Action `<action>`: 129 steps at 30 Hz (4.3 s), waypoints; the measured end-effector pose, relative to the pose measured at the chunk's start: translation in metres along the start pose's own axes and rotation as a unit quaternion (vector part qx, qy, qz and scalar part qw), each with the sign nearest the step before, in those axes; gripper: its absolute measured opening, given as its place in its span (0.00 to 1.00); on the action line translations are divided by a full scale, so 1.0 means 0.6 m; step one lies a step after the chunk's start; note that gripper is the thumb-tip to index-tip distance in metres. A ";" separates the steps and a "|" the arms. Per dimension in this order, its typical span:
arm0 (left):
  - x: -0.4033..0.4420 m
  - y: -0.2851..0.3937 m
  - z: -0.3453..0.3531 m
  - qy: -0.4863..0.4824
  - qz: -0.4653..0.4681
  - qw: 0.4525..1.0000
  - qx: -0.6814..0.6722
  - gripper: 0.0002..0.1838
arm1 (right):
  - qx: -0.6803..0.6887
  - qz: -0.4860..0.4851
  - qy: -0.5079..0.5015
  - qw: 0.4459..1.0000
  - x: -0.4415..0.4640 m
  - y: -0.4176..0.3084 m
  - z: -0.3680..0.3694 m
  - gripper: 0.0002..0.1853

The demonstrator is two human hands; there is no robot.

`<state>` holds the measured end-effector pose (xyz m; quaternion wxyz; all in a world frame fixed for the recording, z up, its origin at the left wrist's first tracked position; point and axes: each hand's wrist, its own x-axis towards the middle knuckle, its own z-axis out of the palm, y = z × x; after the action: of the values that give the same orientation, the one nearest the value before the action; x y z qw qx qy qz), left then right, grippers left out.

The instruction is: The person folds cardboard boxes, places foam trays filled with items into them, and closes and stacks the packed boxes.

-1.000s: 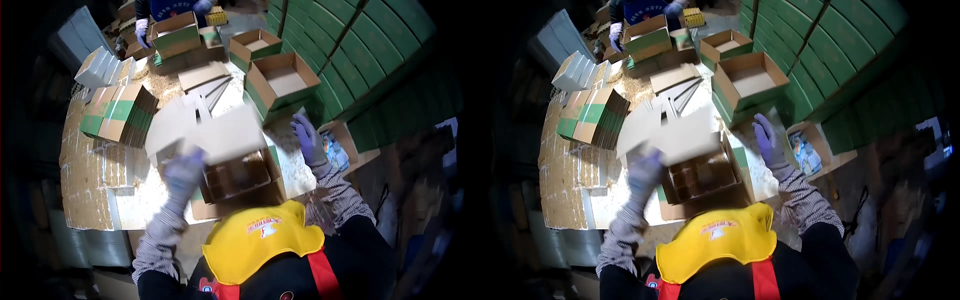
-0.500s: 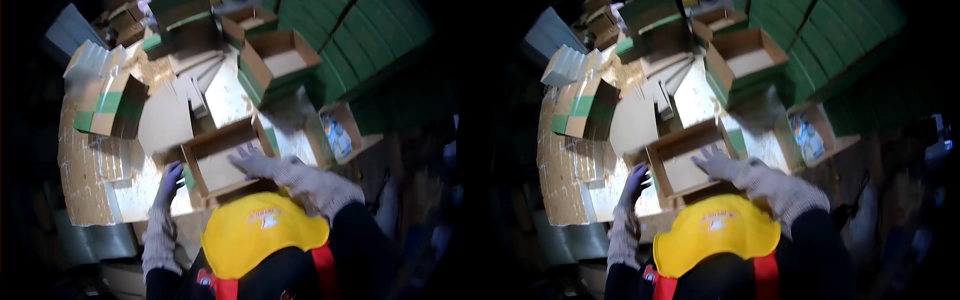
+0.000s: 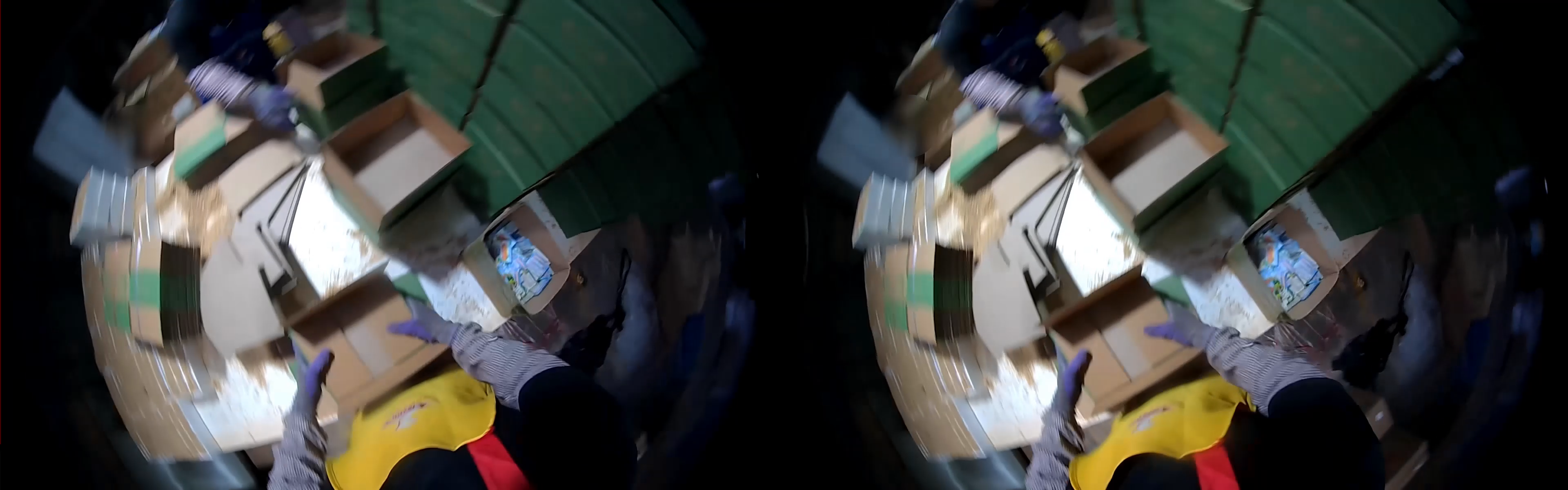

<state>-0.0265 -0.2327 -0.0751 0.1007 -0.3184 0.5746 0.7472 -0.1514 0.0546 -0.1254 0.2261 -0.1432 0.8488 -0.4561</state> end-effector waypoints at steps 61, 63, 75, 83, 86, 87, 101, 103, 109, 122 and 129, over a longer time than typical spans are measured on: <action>-0.085 0.412 -0.891 0.211 0.504 0.790 -0.278 0.30 | 0.508 -0.168 -0.134 0.834 0.366 -0.682 0.374 0.48; -0.150 0.374 -0.880 0.002 0.516 0.810 -0.280 0.35 | 0.624 -0.210 -0.133 0.741 0.313 -0.700 0.312 0.29; -0.323 0.144 -0.337 0.027 0.269 0.917 -0.292 0.34 | 0.522 -0.187 -0.008 0.832 0.055 -0.275 -0.118 0.24; -0.278 -0.017 -0.075 0.008 0.026 0.918 -0.395 0.34 | 0.380 -0.207 -0.033 0.901 -0.045 0.077 -0.128 0.22; -0.227 -0.058 -0.092 -0.018 0.039 0.920 -0.389 0.35 | 0.550 -0.124 -0.181 0.806 -0.060 -0.009 -0.180 0.24; -0.212 -0.048 -0.107 -0.045 0.028 0.935 -0.351 0.35 | 0.583 -0.112 -0.179 0.785 -0.071 -0.034 -0.184 0.24; -0.125 -0.009 -0.100 0.309 0.357 0.768 0.432 0.27 | -0.042 0.002 0.045 0.998 -0.103 0.040 -0.031 0.40; -0.186 -0.021 -0.056 0.192 0.426 0.744 0.478 0.26 | -0.077 -0.150 0.165 0.972 -0.144 -0.069 -0.024 0.35; -0.253 -0.310 0.000 -0.097 0.010 0.820 0.565 0.26 | -0.101 -0.226 -0.558 0.792 -0.318 -0.150 0.127 0.20; -0.266 -0.252 0.122 0.114 0.081 0.781 0.609 0.22 | -0.294 -0.159 -0.581 0.742 -0.267 -0.033 0.332 0.17; -0.313 -0.261 0.099 0.217 0.223 0.798 0.516 0.11 | -0.225 -0.125 -0.584 0.770 -0.277 -0.054 0.282 0.19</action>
<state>0.1790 -0.0875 -0.0805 -0.0469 -0.2364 0.9370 0.2529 0.0791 -0.0083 -0.1376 0.5800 -0.5337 0.6064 -0.1049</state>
